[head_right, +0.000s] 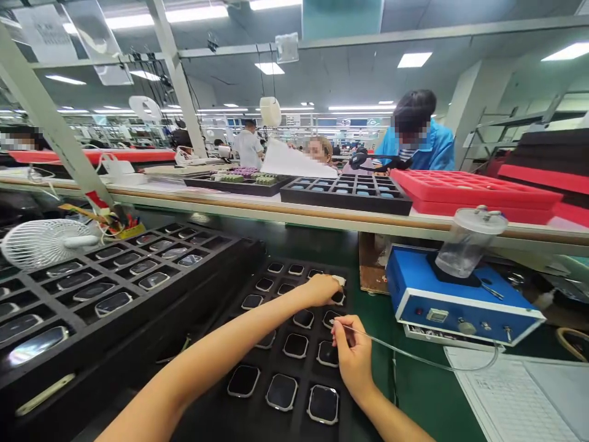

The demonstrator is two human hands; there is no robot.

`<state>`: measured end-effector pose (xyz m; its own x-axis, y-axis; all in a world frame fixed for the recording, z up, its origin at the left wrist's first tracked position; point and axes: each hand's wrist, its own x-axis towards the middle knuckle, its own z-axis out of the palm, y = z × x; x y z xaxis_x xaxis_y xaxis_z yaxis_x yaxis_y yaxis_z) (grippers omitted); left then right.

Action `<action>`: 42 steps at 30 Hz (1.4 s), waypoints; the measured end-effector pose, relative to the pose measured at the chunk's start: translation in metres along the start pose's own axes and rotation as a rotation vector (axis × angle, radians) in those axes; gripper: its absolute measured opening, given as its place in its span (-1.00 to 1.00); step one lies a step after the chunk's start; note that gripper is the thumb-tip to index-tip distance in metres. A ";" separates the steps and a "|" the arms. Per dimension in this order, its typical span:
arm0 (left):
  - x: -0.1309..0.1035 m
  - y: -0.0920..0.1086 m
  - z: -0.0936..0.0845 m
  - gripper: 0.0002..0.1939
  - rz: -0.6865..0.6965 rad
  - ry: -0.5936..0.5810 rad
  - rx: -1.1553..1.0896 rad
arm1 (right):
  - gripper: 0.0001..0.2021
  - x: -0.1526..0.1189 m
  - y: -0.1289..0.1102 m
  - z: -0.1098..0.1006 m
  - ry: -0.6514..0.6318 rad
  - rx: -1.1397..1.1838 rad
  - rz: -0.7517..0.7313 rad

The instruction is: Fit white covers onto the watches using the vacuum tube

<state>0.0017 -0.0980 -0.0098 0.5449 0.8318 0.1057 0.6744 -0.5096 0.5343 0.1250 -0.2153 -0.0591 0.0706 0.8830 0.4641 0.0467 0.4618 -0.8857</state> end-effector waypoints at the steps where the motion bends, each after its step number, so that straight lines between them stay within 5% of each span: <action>1: -0.006 -0.002 -0.003 -0.76 -0.003 0.033 -0.071 | -0.85 0.000 0.000 0.000 0.000 0.007 0.006; 5: -0.044 -0.009 -0.003 -0.64 -0.011 0.135 -0.389 | -0.86 -0.001 0.002 0.000 -0.009 0.042 0.020; 11: -0.085 -0.012 0.013 -0.56 -0.052 0.095 -0.815 | -0.88 0.000 0.007 -0.001 0.002 0.072 0.035; 17: -0.081 -0.012 0.016 -0.48 -0.113 0.032 -1.033 | -0.89 0.003 0.008 0.000 0.001 0.062 0.115; 27: -0.084 -0.003 0.022 -0.69 -0.240 0.072 -1.153 | -0.88 0.006 0.004 -0.001 0.055 0.045 0.167; 32: -0.085 -0.001 0.022 -0.53 -0.358 0.072 -1.141 | -0.89 0.006 0.004 -0.001 0.056 0.056 0.171; 42: -0.086 0.000 0.020 -0.73 -0.446 0.124 -1.374 | -0.86 0.005 0.003 -0.002 0.034 0.028 0.151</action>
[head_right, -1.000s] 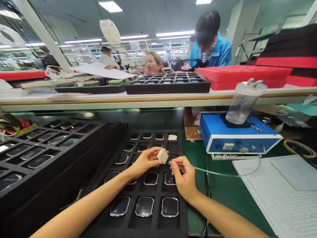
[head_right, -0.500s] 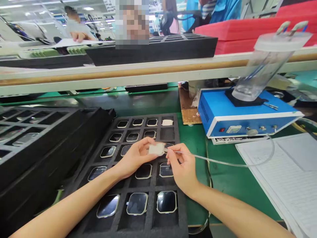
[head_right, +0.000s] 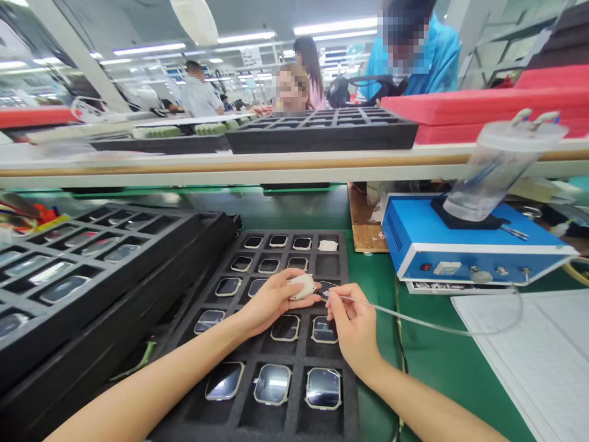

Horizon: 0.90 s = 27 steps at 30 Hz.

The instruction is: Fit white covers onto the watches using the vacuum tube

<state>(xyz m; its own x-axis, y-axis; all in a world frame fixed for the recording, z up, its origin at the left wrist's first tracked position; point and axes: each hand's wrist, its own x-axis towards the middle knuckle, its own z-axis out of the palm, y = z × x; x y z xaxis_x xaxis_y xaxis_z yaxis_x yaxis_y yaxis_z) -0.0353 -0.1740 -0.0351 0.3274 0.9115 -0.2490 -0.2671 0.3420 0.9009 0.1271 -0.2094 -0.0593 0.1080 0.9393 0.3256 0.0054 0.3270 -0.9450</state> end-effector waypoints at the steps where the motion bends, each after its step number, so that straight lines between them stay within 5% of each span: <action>1: -0.001 0.000 0.001 -0.73 0.009 0.011 0.020 | -0.85 0.000 0.000 0.000 -0.002 0.005 0.000; 7: -0.007 0.001 0.008 -0.73 0.090 0.036 0.102 | -0.84 0.000 -0.001 0.002 -0.004 0.019 0.005; 17: -0.006 -0.007 0.006 -0.80 0.062 -0.087 -0.043 | -0.83 -0.002 0.000 0.002 -0.011 0.010 -0.002; 27: 0.000 -0.014 0.004 -0.55 0.046 -0.197 -0.218 | -0.83 -0.010 -0.001 -0.010 -0.013 -0.130 0.001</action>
<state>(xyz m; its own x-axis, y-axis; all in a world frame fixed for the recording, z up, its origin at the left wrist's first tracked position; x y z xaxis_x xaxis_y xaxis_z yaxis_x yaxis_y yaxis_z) -0.0282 -0.1792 -0.0461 0.4740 0.8728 -0.1165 -0.4675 0.3615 0.8067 0.1357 -0.2202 -0.0621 0.0948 0.9414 0.3238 0.1345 0.3102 -0.9411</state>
